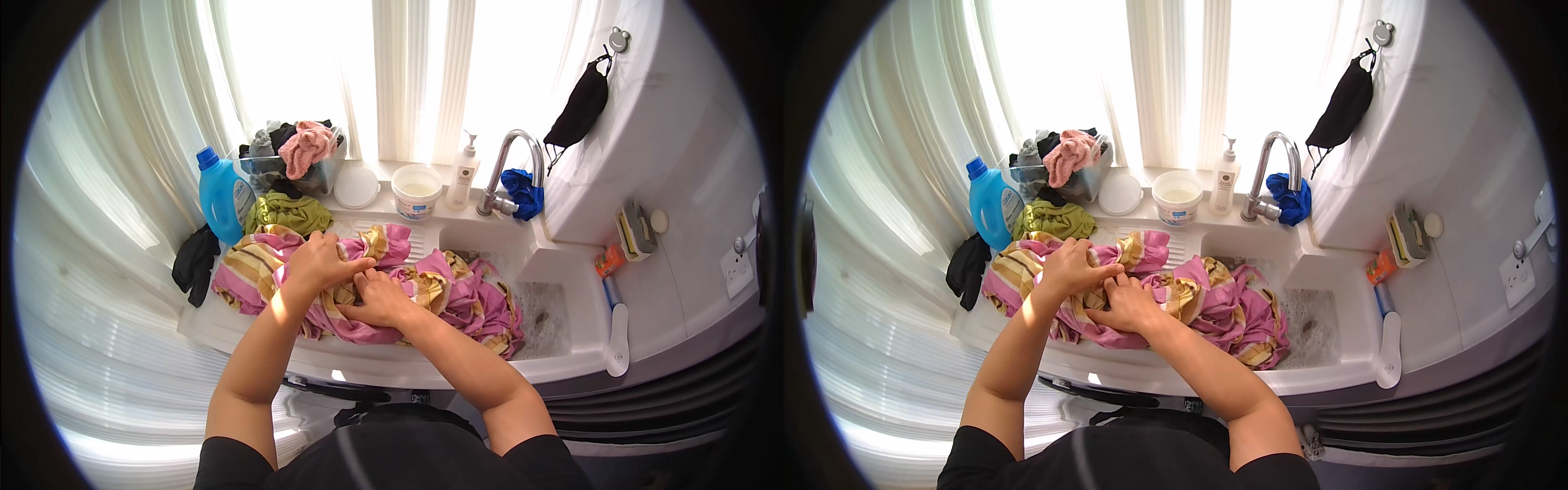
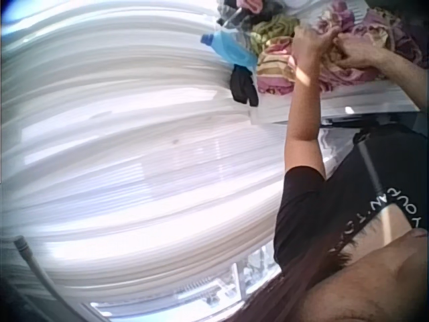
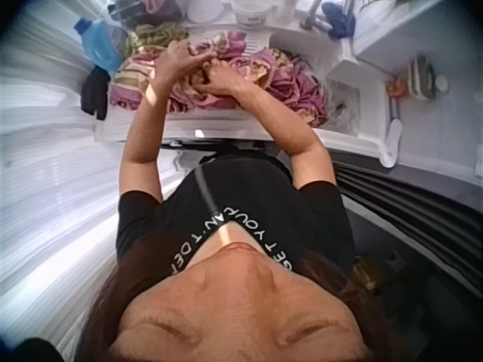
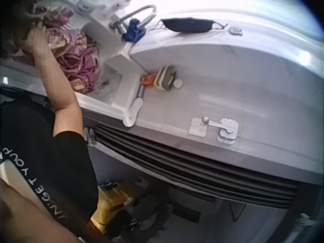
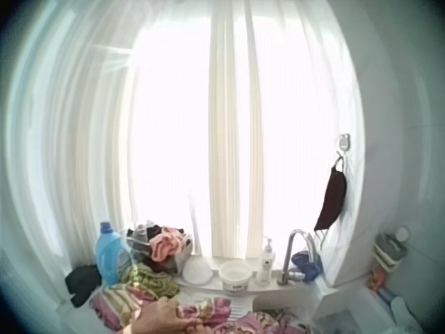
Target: The person washes a striped fabric in a laundry sink by hand, scrubbing it with soap on a washboard, rinsing it in water, and wringing it out.
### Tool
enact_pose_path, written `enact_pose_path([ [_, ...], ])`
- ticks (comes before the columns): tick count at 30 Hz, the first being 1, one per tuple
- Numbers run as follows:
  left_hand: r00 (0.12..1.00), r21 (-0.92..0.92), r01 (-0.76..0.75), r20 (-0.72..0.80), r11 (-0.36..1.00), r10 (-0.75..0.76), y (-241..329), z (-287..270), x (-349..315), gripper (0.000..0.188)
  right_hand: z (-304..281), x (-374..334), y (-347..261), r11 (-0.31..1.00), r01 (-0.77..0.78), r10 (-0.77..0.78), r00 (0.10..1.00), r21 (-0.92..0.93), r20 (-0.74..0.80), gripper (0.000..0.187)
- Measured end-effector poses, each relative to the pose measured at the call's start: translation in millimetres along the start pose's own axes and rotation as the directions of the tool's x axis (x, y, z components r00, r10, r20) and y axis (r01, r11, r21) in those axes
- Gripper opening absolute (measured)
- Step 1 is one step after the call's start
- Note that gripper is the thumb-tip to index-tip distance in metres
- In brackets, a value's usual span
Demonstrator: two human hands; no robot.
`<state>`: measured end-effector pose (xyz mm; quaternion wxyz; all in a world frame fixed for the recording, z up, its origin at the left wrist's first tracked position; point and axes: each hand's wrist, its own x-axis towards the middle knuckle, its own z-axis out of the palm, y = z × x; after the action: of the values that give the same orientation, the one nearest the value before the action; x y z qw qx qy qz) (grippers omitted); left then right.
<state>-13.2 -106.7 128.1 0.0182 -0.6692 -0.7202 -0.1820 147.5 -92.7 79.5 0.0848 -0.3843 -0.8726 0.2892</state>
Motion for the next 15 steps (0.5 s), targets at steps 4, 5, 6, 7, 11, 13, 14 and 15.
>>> enact_pose_path([
  [4,0.986,-0.147,0.127,0.128,0.981,-0.108,-37.9,31.0,8.4,0.048,-2.2,-8.4,24.8,0.991,0.026,-0.022,0.999,0.133,-0.032,0.094],
  [5,0.983,-0.359,0.177,0.118,0.916,-0.143,-52.7,35.2,6.9,0.043,9.6,-9.7,47.0,0.956,0.098,-0.023,0.964,0.276,-0.264,0.08],
  [6,0.975,-0.548,0.223,0.119,0.807,-0.188,-71.1,35.1,2.2,0.038,4.2,-16.2,51.4,0.926,0.052,0.044,0.969,0.375,-0.241,0.069],
  [7,0.964,-0.71,0.253,0.129,0.658,-0.232,-84.2,36.1,-4.0,0.034,-2.3,-23.4,54.7,0.883,0.006,0.106,0.972,0.47,-0.212,0.059],
  [11,0.936,-0.974,0.209,0.173,0.089,-0.306,-91.8,22.5,-44.8,0.026,-26.6,-48.9,57.0,0.891,0.092,0.12,0.897,0.444,-0.426,0.026],
  [13,0.898,-0.967,0.256,0.232,0.014,-0.373,-92.1,16.3,-66.1,0.026,-61.4,-56.7,56.3,0.653,0.237,0.3,0.791,0.719,-0.533,0.019],
  [14,0.907,-0.973,0.216,0.229,-0.075,-0.355,-89.0,11.5,-74.5,0.028,-77.0,-59.6,63.8,0.476,0.359,0.405,0.721,0.803,-0.563,0.017],
  [15,0.919,-0.974,0.186,0.219,-0.129,-0.327,-81.4,7.7,-79.6,0.028,-93.5,-62.7,71.8,0.475,0.435,0.439,0.636,0.765,-0.635,0.017],
])
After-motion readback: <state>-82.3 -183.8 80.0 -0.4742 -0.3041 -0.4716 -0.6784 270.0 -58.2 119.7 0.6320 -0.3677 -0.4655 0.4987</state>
